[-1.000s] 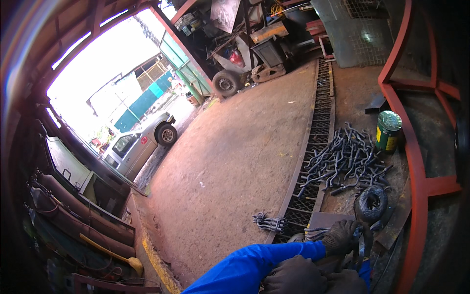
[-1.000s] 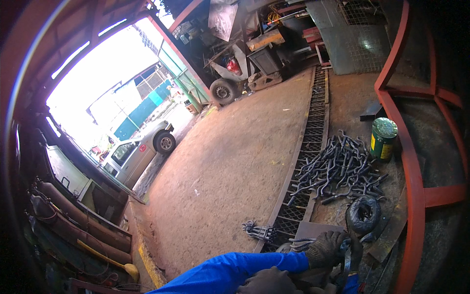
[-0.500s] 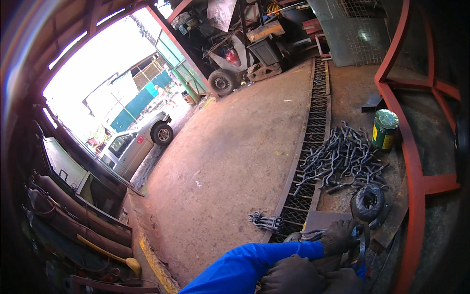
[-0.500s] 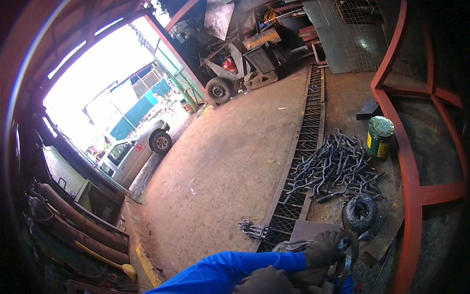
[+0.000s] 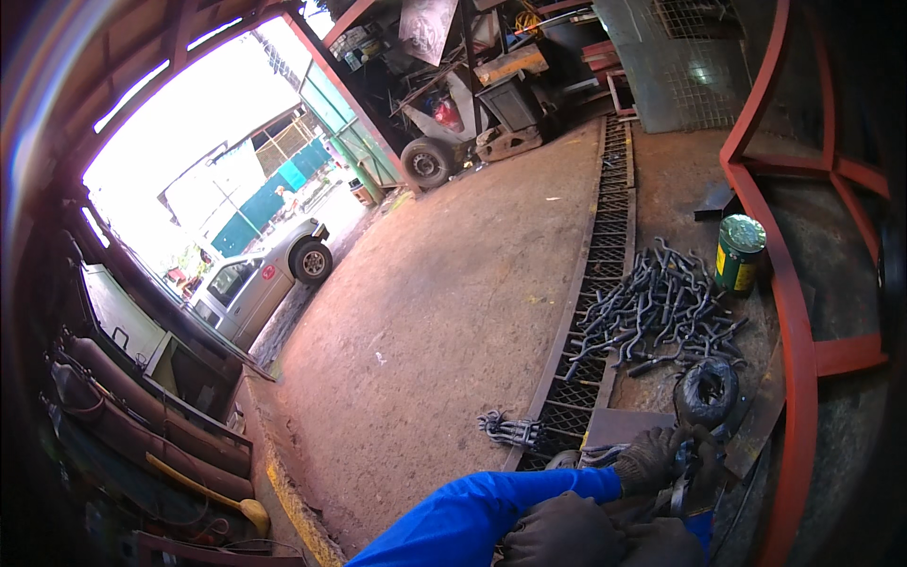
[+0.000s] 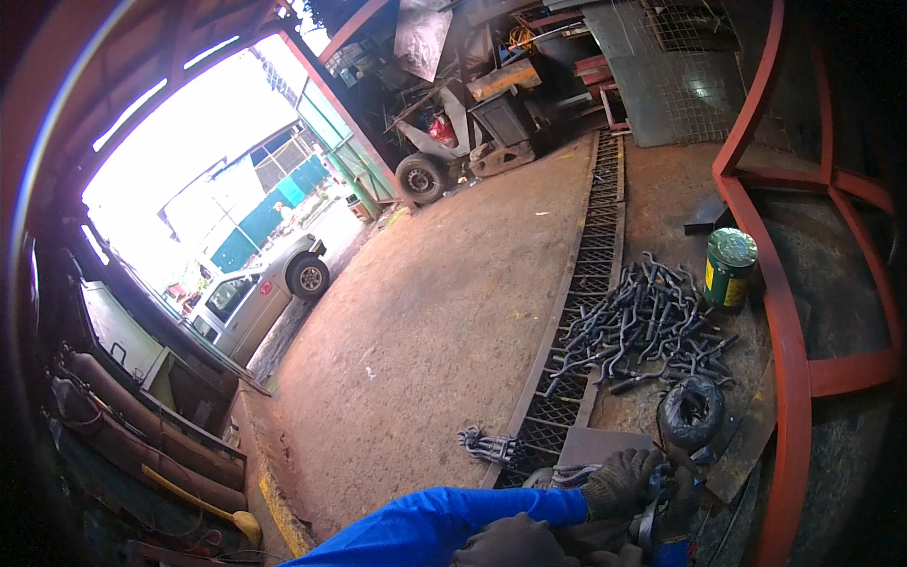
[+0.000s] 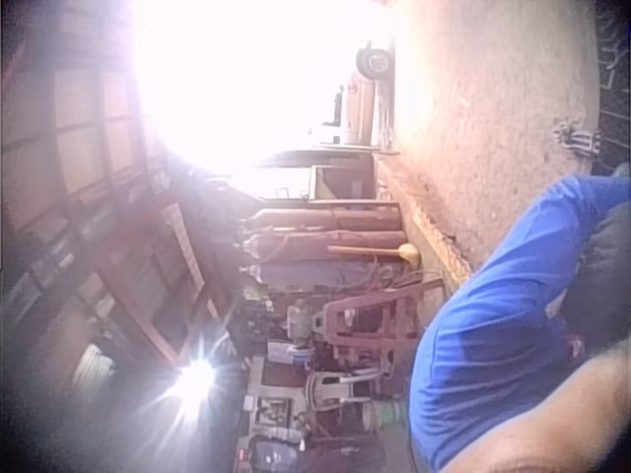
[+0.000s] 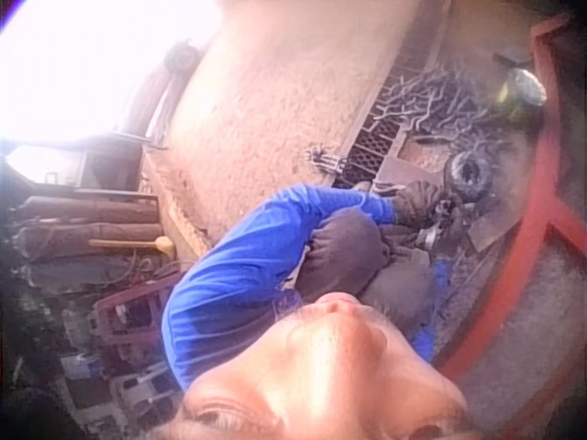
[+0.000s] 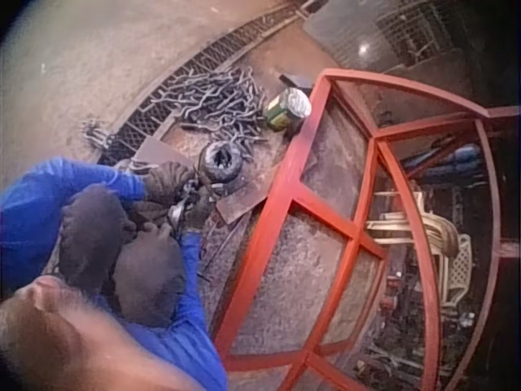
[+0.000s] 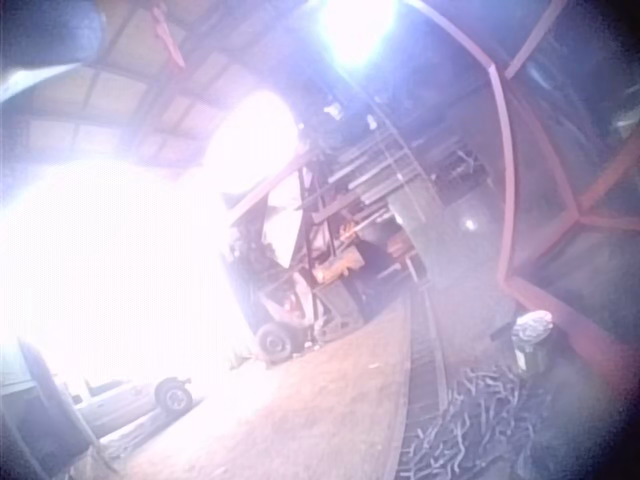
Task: The person sits on the floor and wraps a black strap around a bundle of wavy metal rods using both hands. They repeatedly adjust the strap and the bundle to secure it.
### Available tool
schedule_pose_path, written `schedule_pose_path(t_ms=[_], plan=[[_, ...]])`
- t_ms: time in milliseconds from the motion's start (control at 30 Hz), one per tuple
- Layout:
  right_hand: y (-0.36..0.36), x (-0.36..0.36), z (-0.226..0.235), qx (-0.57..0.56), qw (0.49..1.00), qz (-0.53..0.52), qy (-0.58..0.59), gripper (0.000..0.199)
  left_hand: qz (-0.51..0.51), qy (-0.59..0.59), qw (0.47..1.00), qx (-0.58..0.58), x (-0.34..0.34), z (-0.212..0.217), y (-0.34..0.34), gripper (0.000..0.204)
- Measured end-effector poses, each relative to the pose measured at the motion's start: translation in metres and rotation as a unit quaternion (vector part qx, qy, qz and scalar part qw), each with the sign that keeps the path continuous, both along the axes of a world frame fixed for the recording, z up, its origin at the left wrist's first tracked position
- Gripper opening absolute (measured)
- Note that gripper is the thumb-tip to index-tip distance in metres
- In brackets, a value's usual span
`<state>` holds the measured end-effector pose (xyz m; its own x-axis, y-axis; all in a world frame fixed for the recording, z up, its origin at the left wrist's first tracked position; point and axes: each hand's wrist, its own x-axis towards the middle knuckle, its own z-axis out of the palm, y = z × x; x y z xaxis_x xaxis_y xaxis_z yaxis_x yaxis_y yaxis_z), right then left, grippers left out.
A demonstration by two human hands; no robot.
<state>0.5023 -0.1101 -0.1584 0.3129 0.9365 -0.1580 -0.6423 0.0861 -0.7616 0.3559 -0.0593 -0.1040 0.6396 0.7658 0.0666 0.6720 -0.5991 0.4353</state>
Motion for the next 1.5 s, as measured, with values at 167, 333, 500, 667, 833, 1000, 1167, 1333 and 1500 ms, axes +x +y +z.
schedule_pose_path(t_ms=[167,333,500,667,833,1000,1167,1333,1500], plan=[[-0.012,-0.006,0.041,0.047,0.992,0.110,-0.041,0.041,-0.007,-0.006,1.000,-0.009,0.001,0.016,0.000,0.067],[-0.007,-0.007,0.042,0.064,0.979,0.139,-0.134,0.042,-0.014,0.044,0.999,0.010,0.001,0.016,0.002,0.061],[0.007,-0.020,0.043,0.014,0.906,0.054,-0.419,0.034,-0.014,0.022,0.994,0.102,-0.004,-0.046,0.009,0.051],[0.011,-0.017,0.015,0.007,0.958,0.028,-0.285,0.035,-0.022,-0.010,0.996,0.082,-0.005,-0.030,0.011,0.050],[0.014,-0.020,0.013,0.012,0.952,0.005,-0.306,0.024,-0.009,-0.023,0.998,0.063,-0.008,-0.040,0.011,0.052],[0.013,-0.025,0.033,0.020,0.969,0.019,-0.246,0.021,-0.015,-0.021,0.999,0.032,-0.013,-0.028,0.010,0.053],[0.013,-0.015,0.009,-0.030,0.978,0.044,-0.199,0.018,-0.024,0.043,0.999,-0.021,-0.021,-0.008,0.010,0.056],[0.010,-0.020,0.040,-0.041,0.972,0.047,-0.225,0.018,-0.011,0.054,0.996,-0.073,-0.035,0.022,0.007,0.065],[0.011,-0.025,0.038,-0.030,0.978,0.032,-0.204,0.013,-0.032,0.028,0.998,-0.055,-0.046,0.021,0.009,0.071]])
